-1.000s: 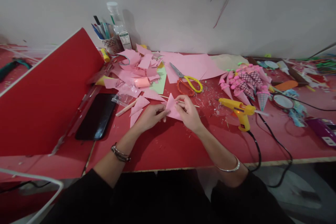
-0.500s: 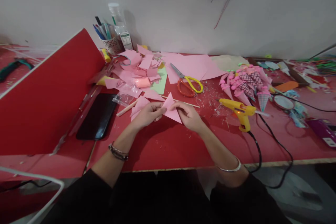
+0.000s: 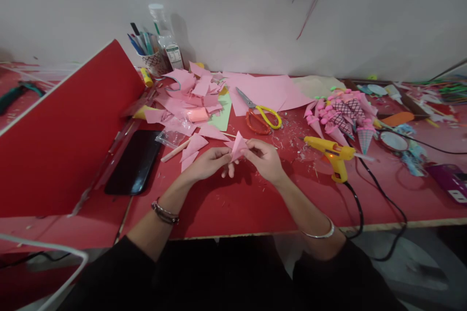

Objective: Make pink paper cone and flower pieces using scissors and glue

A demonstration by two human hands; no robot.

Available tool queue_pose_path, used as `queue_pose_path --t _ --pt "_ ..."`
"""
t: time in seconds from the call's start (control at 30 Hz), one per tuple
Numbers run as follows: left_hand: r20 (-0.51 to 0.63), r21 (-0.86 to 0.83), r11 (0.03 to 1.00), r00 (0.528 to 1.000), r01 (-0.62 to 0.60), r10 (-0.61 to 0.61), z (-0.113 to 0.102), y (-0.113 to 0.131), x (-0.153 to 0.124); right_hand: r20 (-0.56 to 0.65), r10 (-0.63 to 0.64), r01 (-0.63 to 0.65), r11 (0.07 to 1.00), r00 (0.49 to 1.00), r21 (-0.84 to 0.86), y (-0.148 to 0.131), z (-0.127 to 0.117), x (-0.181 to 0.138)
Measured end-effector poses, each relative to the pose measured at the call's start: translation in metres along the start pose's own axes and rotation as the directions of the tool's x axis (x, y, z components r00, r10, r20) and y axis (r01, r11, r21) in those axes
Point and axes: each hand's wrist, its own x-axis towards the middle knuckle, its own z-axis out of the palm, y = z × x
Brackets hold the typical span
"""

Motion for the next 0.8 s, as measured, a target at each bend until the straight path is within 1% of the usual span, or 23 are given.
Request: queue_pose_path --t 0.1,0.23,0.43,0.57,0.7,0.8 --pt "0.008 0.041 0.999 1.000 -0.026 0.026 -0.001 -0.001 0.000 -0.068 0.075 -0.072 0.996 0.995 0.051 0.001 0.005 -0.001" --pt "0.010 0.072 0.997 0.999 -0.038 0.038 0.000 0.002 -0.001 -0.086 0.087 -0.083 0.995 0.992 0.048 0.000 0.007 -0.003" --pt "-0.096 0.132 0.991 0.995 -0.019 0.032 0.008 0.003 0.001 -0.097 0.068 -0.076 0.994 0.993 -0.082 0.000 0.006 -0.004" --pt "-0.132 0.163 0.987 0.991 0.008 0.014 0.011 0.002 0.002 -0.079 0.106 -0.112 0.991 0.991 -0.071 0.001 0.008 -0.005" --pt "-0.078 0.104 0.994 0.997 0.027 -0.019 0.011 0.004 0.002 -0.059 0.151 -0.152 0.988 0.987 0.002 0.002 0.009 -0.005" --pt "-0.037 0.040 0.999 0.999 0.030 -0.028 0.010 0.003 0.002 -0.029 0.193 -0.189 0.976 0.981 0.105 0.001 0.009 -0.003"
